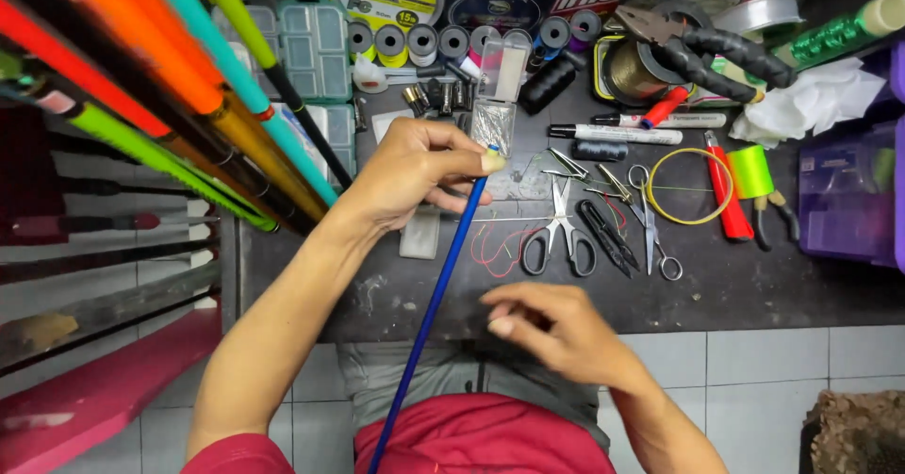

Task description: The person assembles a blue fishing rod by inserting a smaller blue section into a larger black section. They then use pliers to attach a small yellow component to the tip of the rod and wrap a yellow rubber band around the rod's body.

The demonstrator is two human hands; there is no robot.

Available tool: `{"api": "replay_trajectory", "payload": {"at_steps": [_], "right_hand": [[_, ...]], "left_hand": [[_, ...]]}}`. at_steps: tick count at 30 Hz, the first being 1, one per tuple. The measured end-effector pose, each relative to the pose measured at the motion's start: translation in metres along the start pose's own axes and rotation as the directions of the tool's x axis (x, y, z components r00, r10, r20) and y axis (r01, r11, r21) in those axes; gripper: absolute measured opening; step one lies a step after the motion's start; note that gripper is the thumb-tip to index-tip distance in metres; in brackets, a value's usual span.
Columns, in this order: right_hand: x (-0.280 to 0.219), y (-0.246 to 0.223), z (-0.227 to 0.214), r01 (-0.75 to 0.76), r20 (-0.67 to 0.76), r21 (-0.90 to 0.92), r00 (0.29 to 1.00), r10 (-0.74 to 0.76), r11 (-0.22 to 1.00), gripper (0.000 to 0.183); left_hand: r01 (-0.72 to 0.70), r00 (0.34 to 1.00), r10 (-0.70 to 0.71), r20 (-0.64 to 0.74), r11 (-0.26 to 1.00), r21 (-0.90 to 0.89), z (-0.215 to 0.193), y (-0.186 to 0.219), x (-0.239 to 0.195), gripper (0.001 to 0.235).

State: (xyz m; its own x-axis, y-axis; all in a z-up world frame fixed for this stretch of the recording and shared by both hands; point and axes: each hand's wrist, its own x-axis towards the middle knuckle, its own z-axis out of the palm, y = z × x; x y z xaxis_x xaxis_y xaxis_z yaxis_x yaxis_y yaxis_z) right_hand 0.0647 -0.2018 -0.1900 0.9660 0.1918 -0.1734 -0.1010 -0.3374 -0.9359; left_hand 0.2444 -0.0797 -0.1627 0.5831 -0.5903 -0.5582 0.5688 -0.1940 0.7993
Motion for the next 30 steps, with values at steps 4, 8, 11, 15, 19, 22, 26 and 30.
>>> {"api": "replay_trajectory", "payload": {"at_steps": [4, 8, 11, 15, 19, 22, 26, 30], "right_hand": [[0.010, 0.009, -0.037, 0.041, -0.312, -0.299, 0.940, -0.139, 0.953, 0.018], [0.024, 0.030, -0.069, -0.034, -0.423, -0.674, 0.837, -0.348, 0.738, 0.011], [0.037, 0.042, -0.082, -0.090, -0.389, -0.802, 0.829, -0.402, 0.591, 0.011], [0.042, 0.041, -0.084, -0.117, -0.358, -0.844, 0.850, -0.387, 0.524, 0.012], [0.046, 0.029, -0.079, -0.129, -0.333, -0.861, 0.874, -0.354, 0.492, 0.013], [0.047, 0.029, -0.078, -0.147, -0.309, -0.893, 0.888, -0.340, 0.426, 0.015], [0.049, 0.039, -0.082, -0.164, -0.290, -0.916, 0.901, -0.321, 0.367, 0.019], [0.045, 0.033, -0.090, -0.170, -0.252, -0.940, 0.930, -0.267, 0.294, 0.026]], "left_hand": [[-0.120, 0.992, 0.124, 0.014, 0.983, -0.141, -0.003, -0.008, 0.010, 0.017], [-0.145, 0.988, 0.151, 0.028, 0.977, -0.157, -0.006, -0.013, 0.018, 0.015], [-0.151, 0.987, 0.159, 0.031, 0.973, -0.177, -0.009, -0.017, 0.023, 0.017], [-0.170, 0.983, 0.181, 0.039, 0.967, -0.190, -0.010, -0.016, 0.022, 0.017], [-0.185, 0.980, 0.196, 0.039, 0.964, -0.193, -0.014, -0.020, 0.022, 0.018], [-0.188, 0.980, 0.197, 0.030, 0.964, -0.189, -0.016, -0.020, 0.018, 0.017], [-0.201, 0.978, 0.206, 0.008, 0.961, -0.191, -0.019, -0.020, 0.014, 0.018], [-0.209, 0.977, 0.214, 0.001, 0.957, -0.200, -0.021, -0.021, 0.013, 0.018]]}}
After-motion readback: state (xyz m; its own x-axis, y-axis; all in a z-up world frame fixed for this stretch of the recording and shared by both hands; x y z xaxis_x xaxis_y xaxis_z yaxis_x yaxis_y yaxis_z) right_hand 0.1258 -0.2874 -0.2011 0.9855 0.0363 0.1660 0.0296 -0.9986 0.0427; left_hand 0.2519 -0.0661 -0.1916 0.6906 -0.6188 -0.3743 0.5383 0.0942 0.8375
